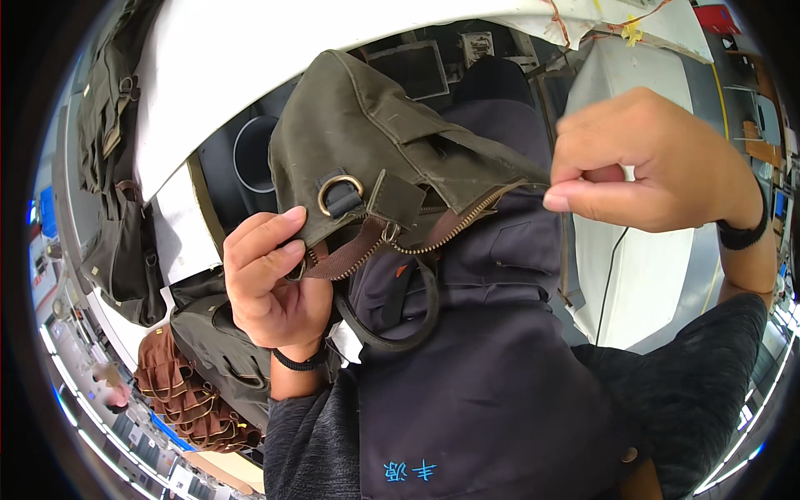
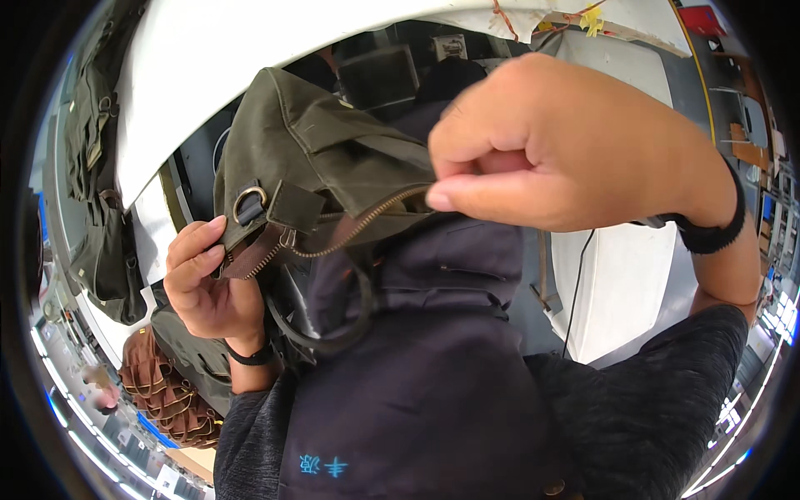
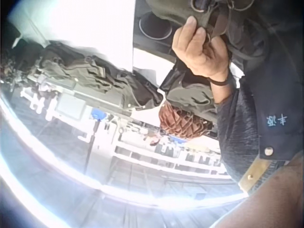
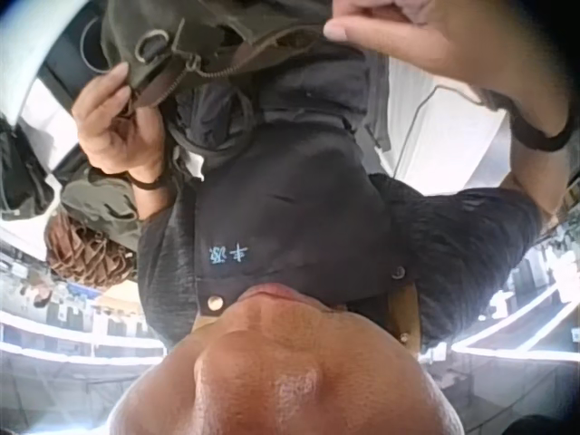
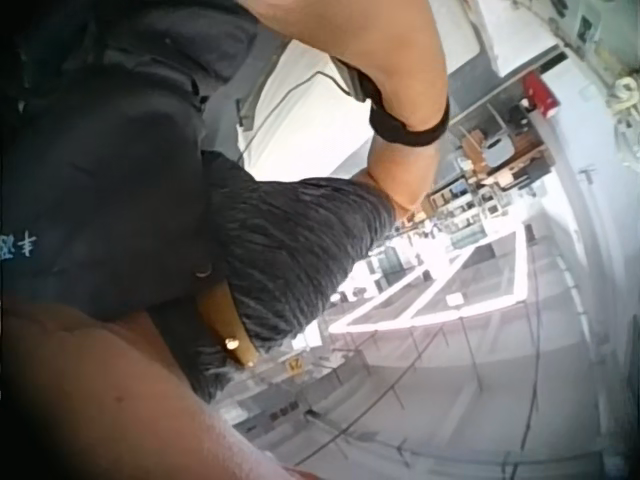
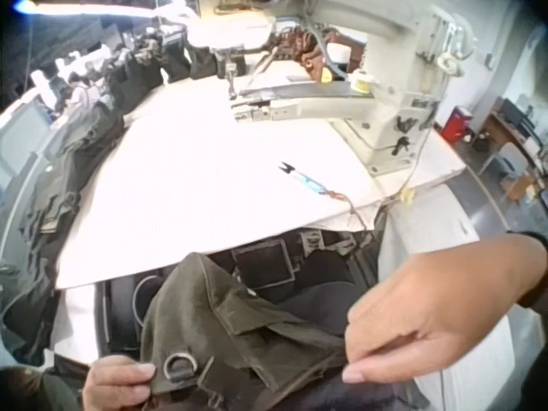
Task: Assembling and sewing components of a heavy canvas bag using an industrial sewing machine.
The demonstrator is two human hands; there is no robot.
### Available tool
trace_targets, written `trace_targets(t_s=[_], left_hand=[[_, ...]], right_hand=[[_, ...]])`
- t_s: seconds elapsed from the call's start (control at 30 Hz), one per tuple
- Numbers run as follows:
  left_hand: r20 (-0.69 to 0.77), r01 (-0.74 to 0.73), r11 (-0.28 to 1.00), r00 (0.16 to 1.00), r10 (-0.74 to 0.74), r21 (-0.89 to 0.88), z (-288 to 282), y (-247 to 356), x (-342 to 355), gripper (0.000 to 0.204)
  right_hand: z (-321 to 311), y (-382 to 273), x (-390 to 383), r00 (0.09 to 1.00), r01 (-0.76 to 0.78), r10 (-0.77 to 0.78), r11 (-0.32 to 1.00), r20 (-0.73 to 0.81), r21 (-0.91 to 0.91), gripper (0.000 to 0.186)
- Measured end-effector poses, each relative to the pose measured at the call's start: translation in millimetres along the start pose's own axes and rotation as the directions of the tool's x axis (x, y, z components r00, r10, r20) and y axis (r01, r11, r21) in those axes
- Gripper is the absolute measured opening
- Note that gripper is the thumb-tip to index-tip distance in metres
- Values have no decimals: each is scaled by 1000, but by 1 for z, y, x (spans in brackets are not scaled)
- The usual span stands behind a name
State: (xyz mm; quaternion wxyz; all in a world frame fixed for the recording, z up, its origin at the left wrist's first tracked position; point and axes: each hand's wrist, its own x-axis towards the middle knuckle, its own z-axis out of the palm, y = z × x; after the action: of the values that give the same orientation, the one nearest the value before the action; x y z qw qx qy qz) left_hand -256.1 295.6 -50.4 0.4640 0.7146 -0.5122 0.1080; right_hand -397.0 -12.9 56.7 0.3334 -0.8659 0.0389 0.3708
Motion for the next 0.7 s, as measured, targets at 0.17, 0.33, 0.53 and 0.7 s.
trace_targets(t_s=[0.17,0.33,0.53,0.7], left_hand=[[30,-34,999,999,34,-1,-2,3,-5,40],[59,-9,1000,998,8,15,-6,7,-2,37],[131,-75,997,989,71,25,3,10,0,35],[46,-62,997,997,59,54,-4,4,-2,36]], right_hand=[[22,6,44,672,706,-496,652,-550,275,22],[3,4,54,646,666,-672,263,-363,698,26],[19,-11,39,800,551,-298,710,-521,439,36],[-9,29,29,740,524,137,497,-659,692,34]])
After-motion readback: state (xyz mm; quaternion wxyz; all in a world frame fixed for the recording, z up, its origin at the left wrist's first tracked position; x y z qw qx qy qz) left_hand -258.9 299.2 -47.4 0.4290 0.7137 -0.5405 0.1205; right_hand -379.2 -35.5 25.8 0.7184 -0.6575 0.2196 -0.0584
